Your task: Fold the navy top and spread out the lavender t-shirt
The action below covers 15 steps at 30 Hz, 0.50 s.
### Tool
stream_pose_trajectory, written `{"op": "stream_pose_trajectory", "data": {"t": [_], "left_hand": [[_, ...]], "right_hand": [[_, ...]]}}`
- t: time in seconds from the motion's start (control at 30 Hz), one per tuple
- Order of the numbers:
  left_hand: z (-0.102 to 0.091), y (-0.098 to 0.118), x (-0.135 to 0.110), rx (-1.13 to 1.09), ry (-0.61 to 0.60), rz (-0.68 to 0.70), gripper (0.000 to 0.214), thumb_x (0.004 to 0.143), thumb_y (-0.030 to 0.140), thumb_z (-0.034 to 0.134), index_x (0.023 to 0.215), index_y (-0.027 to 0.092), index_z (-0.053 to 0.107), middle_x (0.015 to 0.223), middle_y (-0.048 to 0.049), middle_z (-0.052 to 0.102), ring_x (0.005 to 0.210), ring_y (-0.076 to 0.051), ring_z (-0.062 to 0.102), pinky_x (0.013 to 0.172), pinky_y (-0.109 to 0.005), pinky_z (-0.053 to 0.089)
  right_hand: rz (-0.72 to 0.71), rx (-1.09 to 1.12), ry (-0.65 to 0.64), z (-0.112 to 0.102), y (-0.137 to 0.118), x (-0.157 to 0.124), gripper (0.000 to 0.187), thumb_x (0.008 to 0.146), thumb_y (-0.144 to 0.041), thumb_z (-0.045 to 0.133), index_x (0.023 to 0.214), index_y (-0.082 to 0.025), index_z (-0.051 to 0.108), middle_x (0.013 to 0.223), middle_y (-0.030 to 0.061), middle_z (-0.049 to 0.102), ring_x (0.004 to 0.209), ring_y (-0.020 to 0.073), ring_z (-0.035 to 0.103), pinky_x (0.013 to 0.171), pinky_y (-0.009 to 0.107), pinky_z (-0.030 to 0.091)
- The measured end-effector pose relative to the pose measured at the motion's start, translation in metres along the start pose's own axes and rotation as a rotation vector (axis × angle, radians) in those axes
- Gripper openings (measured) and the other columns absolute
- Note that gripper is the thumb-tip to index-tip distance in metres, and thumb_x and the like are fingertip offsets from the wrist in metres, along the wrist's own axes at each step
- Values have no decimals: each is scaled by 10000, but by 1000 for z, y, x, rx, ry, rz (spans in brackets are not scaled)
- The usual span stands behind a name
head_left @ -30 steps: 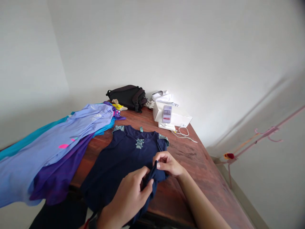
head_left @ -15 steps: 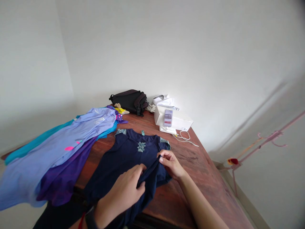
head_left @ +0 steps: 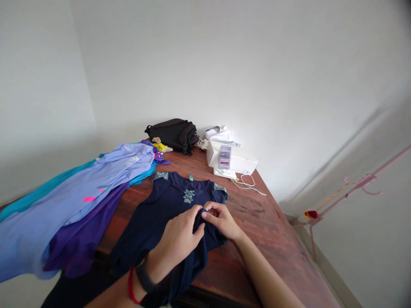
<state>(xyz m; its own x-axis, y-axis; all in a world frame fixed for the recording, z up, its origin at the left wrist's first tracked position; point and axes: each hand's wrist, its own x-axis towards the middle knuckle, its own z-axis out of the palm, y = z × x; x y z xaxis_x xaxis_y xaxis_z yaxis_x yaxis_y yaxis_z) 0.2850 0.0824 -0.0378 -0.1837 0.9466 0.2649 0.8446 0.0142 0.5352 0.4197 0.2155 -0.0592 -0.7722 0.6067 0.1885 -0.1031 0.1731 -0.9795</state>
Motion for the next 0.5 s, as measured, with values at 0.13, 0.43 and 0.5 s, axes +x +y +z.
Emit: {"op": "stream_pose_trajectory", "data": {"t": [0.13, 0.43, 0.5], "left_hand": [[-4, -2, 2, 31, -16, -37, 356, 973, 202, 461, 1306, 234, 582, 1147, -113, 742, 1019, -297, 731, 799, -353, 533], [-4, -15, -9, 53, -94, -37, 473, 862, 74, 488, 1302, 177, 627, 1135, -144, 743, 1072, -279, 717, 897, -343, 552], [-3, -20, -17, 57, -100, -25, 531, 841, 57, 481, 1347, 157, 611, 1167, -161, 734, 1101, -289, 707, 938, -370, 553]], "right_hand": [[-27, -28, -17, 1, -2, 0, 361, 780, -504, 810, 769, -184, 643, 758, 0, 599, 719, 136, 514, 664, 256, 428], [-26, 81, 115, -4, -4, -3, 324, 751, -443, 849, 784, -187, 654, 732, -26, 554, 666, 109, 461, 634, 232, 386], [-12, 102, 132, -7, -5, -3, 325, 745, -441, 854, 776, -187, 653, 722, -28, 549, 648, 104, 452, 623, 231, 373]]}}
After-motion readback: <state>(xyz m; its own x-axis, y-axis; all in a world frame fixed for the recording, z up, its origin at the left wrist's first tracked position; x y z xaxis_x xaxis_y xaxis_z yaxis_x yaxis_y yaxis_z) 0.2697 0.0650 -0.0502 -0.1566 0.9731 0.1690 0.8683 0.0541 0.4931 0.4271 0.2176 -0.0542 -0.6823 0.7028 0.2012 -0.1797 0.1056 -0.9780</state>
